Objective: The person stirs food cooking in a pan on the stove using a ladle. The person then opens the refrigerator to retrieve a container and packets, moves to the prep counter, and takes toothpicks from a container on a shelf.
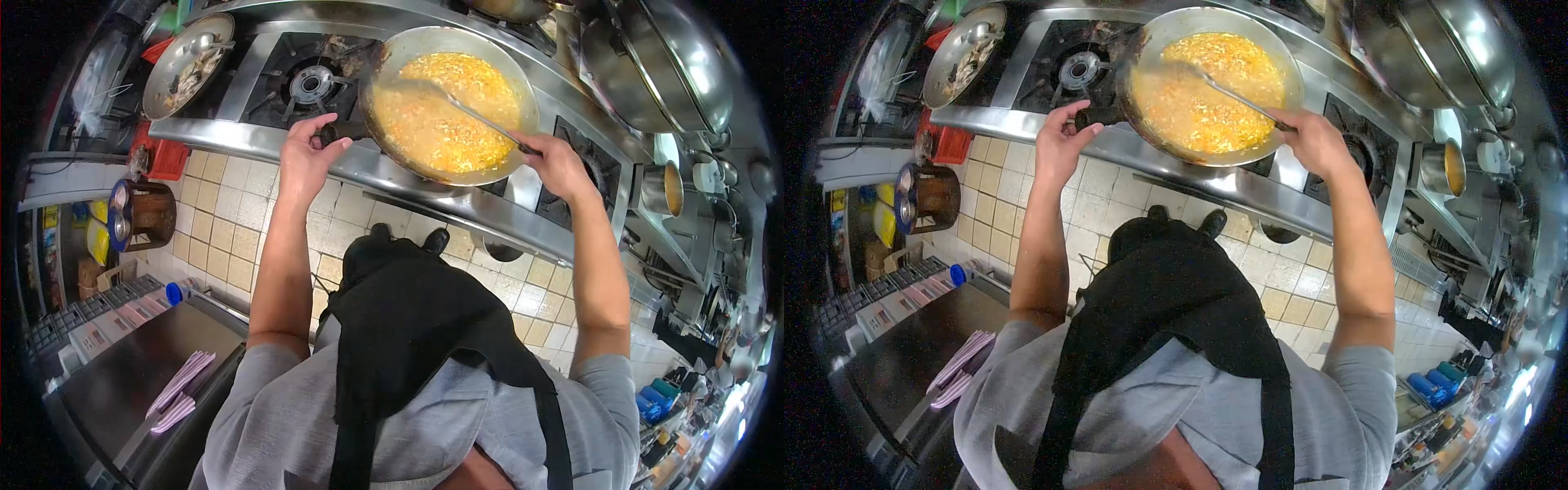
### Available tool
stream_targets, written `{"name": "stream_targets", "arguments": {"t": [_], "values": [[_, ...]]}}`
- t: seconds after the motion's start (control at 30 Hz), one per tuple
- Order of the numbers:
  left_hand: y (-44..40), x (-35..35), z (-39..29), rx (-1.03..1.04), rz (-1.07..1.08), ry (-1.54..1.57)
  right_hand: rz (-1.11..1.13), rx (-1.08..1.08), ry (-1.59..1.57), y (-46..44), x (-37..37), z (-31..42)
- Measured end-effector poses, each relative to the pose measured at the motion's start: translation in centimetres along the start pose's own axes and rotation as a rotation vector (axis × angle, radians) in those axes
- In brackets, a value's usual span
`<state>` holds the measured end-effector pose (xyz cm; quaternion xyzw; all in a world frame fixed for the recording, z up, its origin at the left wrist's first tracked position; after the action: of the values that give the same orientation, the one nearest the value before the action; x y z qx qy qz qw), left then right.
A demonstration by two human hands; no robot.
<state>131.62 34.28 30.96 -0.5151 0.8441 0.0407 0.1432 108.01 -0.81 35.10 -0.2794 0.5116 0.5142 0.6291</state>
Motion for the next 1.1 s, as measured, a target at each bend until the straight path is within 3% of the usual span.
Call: {"name": "stream_targets", "arguments": {"t": [0.23,0.43,0.63,0.77,0.9,1.1], "values": [[-0.2,-0.1,0.5,0.028,0.007,-0.006,-0.023,0.088,0.417,8.3,-7.4,3.3],[-0.2,-0.1,0.8,0.002,0.012,0.046,-0.038,0.199,0.236,16.6,-13.0,4.2],[-0.7,0.0,2.5,0.011,0.014,0.148,0.066,0.275,0.281,19.1,-8.7,4.9],[-0.6,0.0,2.3,0.005,0.022,0.133,-0.079,0.361,0.317,15.7,-0.4,4.2],[-0.3,0.0,1.4,-0.01,0.018,0.104,-0.229,0.463,0.149,11.8,5.7,3.6],[-0.3,-0.1,1.5,0.033,0.048,0.049,-0.332,0.449,-0.042,11.2,5.2,3.3]]}}
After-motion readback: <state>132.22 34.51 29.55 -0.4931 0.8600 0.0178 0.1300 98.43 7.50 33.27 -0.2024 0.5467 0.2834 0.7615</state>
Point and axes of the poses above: each hand's wrist, its own y-axis away from the middle knuckle, its own x-axis out of the palm, z = x × y, the point moved 4 cm from there along -y, towards the middle knuckle, and after that the axes turned 9 degrees about y, right-handed, at the moved point
